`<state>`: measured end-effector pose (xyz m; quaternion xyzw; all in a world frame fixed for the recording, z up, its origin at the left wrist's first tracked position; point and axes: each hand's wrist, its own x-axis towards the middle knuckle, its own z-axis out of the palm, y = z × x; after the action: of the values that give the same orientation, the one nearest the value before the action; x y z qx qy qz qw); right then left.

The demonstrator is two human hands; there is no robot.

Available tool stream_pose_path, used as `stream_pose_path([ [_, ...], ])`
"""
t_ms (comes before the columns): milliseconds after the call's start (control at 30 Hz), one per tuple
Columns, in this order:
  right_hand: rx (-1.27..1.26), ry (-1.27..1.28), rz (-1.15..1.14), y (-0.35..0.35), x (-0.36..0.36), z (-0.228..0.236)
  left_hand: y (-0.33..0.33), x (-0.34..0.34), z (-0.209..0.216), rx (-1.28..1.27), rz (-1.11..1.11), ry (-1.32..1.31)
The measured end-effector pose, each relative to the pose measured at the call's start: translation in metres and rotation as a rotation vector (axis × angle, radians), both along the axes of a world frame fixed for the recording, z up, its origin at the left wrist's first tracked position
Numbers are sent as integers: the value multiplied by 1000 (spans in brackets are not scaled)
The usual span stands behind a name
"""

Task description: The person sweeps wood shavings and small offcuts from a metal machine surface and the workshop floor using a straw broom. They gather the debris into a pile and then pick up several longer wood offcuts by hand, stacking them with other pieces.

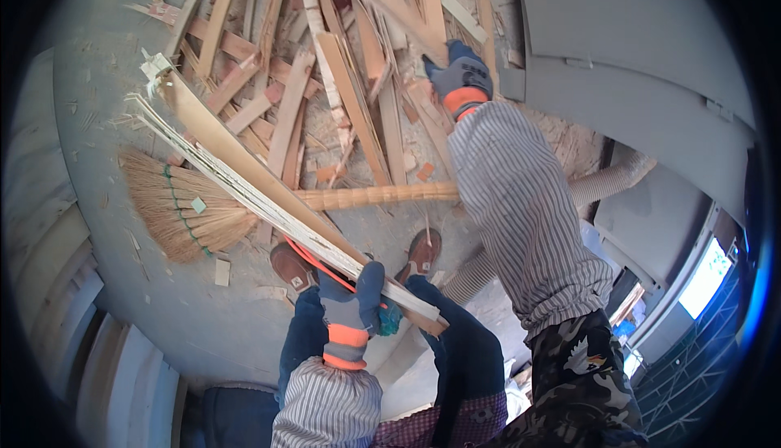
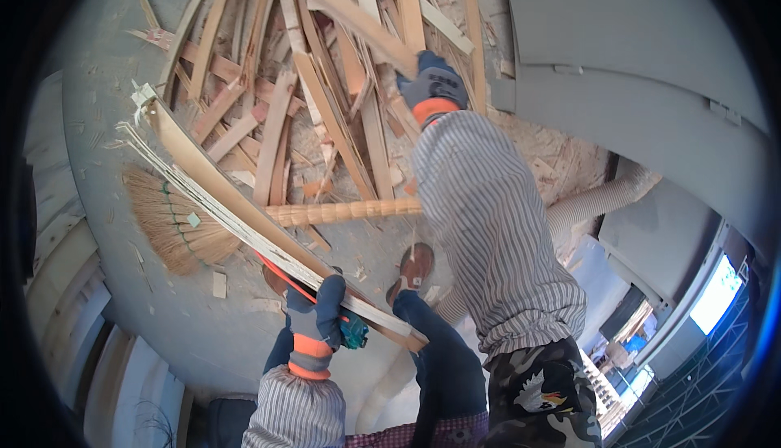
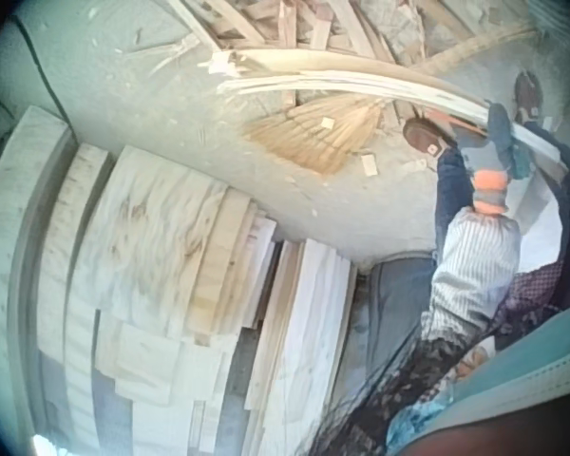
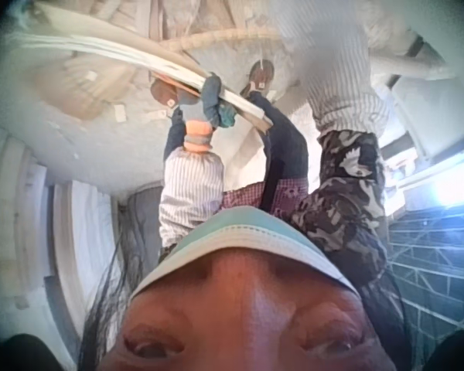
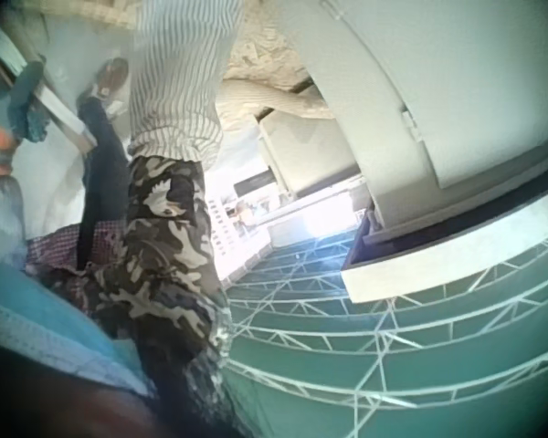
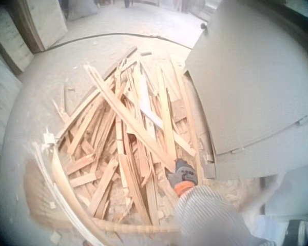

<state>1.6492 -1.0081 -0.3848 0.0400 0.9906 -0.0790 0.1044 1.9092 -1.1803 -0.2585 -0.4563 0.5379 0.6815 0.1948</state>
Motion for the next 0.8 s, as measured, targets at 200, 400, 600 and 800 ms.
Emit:
stream_pose_path([
  [200,134,-36,-219,4,-57,-41,-14,-27,15,41,98,-9],
  [400,-145,-91,-301,6,-68,-72,-19,-32,29,45,92,24],
  [600,-519,-204,-209,45,-1,-36,-12,-23,26,-68,-116,181],
  [800,-543,-541,92,99,186,57,5,-13,15,234,281,23],
])
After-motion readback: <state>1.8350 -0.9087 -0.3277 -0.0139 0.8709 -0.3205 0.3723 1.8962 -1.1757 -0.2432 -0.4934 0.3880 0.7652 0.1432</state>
